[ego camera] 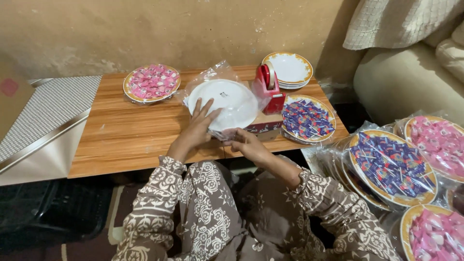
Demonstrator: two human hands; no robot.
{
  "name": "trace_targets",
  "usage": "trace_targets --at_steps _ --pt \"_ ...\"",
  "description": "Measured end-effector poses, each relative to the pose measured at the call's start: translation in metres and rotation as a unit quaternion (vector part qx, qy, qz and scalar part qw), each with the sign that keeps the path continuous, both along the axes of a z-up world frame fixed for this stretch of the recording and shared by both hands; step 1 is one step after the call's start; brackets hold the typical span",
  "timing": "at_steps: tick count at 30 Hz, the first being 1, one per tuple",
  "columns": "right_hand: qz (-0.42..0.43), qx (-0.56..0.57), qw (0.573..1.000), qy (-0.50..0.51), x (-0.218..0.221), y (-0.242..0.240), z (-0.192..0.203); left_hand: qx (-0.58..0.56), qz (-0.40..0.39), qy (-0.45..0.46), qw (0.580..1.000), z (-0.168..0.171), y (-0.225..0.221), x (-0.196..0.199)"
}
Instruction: A person is packaging decorative plates of snacks by placing them into plastic bags and sealing them with a tape dispenser.
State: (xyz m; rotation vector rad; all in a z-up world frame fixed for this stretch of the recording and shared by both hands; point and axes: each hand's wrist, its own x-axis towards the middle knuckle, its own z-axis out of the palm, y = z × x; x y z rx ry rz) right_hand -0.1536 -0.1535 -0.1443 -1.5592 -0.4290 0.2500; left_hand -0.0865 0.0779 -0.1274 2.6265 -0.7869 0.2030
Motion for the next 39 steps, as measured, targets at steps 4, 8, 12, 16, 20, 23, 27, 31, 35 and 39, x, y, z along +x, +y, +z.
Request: trace_targets --at_steps 4,8,12,16,20,23,27,31,35,39 --pt "0.089 -0.059 0.988 -0.111 -0.034 0.005 0.030 -0.044 -0.037 0.018 0.998 0.023 0.020 -0.001" --pt "-0.137 -0.110 0.936 -0.305 -0.010 -0.018 0.005 -0.029 -0.026 0.003 0.999 0.032 0.024 -0.013" --pt "-0.355 -0.085 0.755 -0.544 0.017 -0.064 -0.017 -0.049 -0.070 -0.106 0.991 -0.005 0.020 -0.024" --pt "-0.396 -0.150 0.742 -0.520 0.006 -0.088 -0.010 -0.020 -0.043 -0.241 0.969 -0.023 0.005 -0.054" --pt "-0.275 -0.188 0.816 -0.472 0.015 -0.099 -0.028 -0.078 -0.062 -0.325 0.941 -0.053 0.000 -0.058" --pt "-0.200 -0.170 0.831 -0.491 0.017 -0.102 -0.005 -0.187 -0.053 -0.242 0.951 -0.060 0.013 -0.050" --pt "-0.085 -0.094 0.877 -0.464 0.010 -0.090 0.026 -0.343 -0.014 -0.080 0.936 -0.035 0.017 -0.059" --pt "-0.100 -0.056 0.928 -0.355 0.026 -0.079 0.004 -0.372 0.048 -0.017 0.927 -0.007 0.020 -0.071" --pt "-0.154 -0.026 0.946 -0.284 0.032 -0.055 0.014 -0.349 0.174 0.109 0.914 -0.016 0.028 -0.053" --pt "-0.211 -0.027 0.962 -0.173 0.040 -0.039 0.023 -0.491 0.060 0.076 0.866 -0.008 0.020 -0.050"
